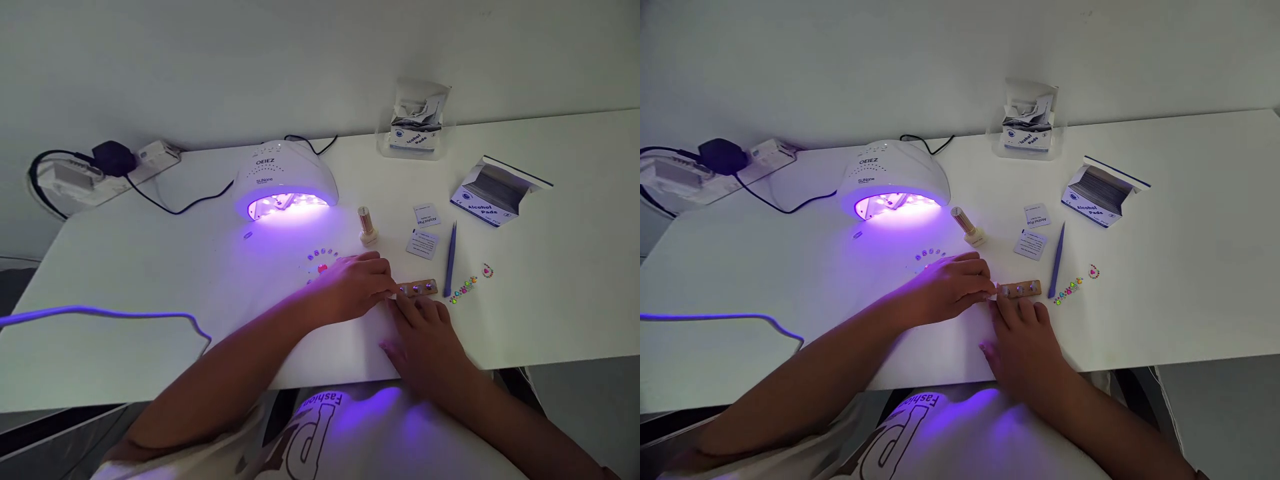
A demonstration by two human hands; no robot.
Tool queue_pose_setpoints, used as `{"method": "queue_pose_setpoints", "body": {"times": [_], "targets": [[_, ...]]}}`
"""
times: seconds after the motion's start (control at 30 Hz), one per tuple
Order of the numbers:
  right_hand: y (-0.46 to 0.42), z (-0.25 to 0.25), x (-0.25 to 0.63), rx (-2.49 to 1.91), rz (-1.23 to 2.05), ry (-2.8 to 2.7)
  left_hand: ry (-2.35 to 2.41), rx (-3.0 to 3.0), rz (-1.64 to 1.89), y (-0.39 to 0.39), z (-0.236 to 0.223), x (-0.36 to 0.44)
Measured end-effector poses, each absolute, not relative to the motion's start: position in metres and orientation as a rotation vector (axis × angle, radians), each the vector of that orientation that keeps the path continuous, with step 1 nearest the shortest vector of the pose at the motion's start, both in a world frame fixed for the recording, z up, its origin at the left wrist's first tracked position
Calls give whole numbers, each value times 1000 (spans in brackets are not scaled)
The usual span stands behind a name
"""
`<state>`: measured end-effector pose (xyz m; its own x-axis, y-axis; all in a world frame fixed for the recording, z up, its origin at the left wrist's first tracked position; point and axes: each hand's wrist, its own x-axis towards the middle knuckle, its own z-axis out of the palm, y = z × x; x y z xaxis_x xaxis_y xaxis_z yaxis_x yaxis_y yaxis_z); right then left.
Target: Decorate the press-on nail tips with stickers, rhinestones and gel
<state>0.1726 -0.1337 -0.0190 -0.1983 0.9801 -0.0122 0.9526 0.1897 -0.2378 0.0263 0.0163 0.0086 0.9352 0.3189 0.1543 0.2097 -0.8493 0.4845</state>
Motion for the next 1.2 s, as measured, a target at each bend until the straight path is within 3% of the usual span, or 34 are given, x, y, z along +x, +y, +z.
{"method": "queue_pose_setpoints", "body": {"times": [0.27,0.57,1.2], "targets": [[-134,-20,173,-1895,267,-2309,441,2567,311,21,12,25],[-152,-22,180,-1816,251,-2326,408,2425,545,20,20,24],[-139,-18,182,-1977,241,-2252,310,2565,284,22,6,48]]}}
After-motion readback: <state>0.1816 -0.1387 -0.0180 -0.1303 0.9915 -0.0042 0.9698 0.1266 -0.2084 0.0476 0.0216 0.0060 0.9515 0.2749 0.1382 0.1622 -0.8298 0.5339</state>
